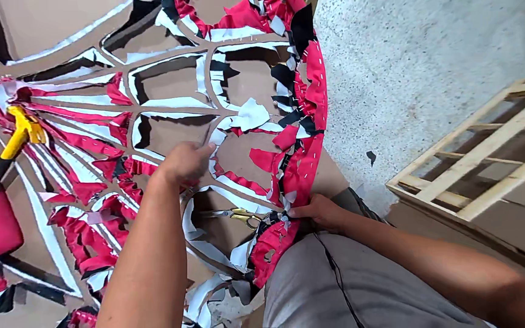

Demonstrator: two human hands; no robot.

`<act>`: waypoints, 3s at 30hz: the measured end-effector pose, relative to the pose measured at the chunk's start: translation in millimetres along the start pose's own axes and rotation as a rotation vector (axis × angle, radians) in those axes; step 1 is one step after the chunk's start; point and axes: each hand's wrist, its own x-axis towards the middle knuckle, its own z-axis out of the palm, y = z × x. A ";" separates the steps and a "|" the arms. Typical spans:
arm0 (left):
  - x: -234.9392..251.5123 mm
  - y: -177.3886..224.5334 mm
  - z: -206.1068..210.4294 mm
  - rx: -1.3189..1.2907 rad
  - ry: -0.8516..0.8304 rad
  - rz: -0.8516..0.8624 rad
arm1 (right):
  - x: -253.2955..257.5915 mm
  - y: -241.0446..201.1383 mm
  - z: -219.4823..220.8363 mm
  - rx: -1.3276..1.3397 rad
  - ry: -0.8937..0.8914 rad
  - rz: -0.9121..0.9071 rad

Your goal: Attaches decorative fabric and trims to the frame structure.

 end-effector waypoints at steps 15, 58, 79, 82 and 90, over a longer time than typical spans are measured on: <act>6.5 -2.9 -2.7 -0.136 -0.036 -0.032 | 10.0 8.8 10.5 0.236 0.021 -0.077; 42.6 54.0 8.1 -0.657 0.013 -0.025 | 43.4 -114.9 -34.8 0.241 0.328 -0.419; 46.1 61.4 7.1 -0.717 0.022 -0.091 | 60.5 -114.4 -22.6 0.287 0.377 -0.413; 46.6 60.4 9.0 -0.710 0.028 -0.088 | 60.4 -112.2 -29.4 0.325 0.277 -0.410; 45.6 57.3 12.5 -0.660 0.020 -0.058 | 54.6 -113.5 -32.9 0.070 0.419 -0.418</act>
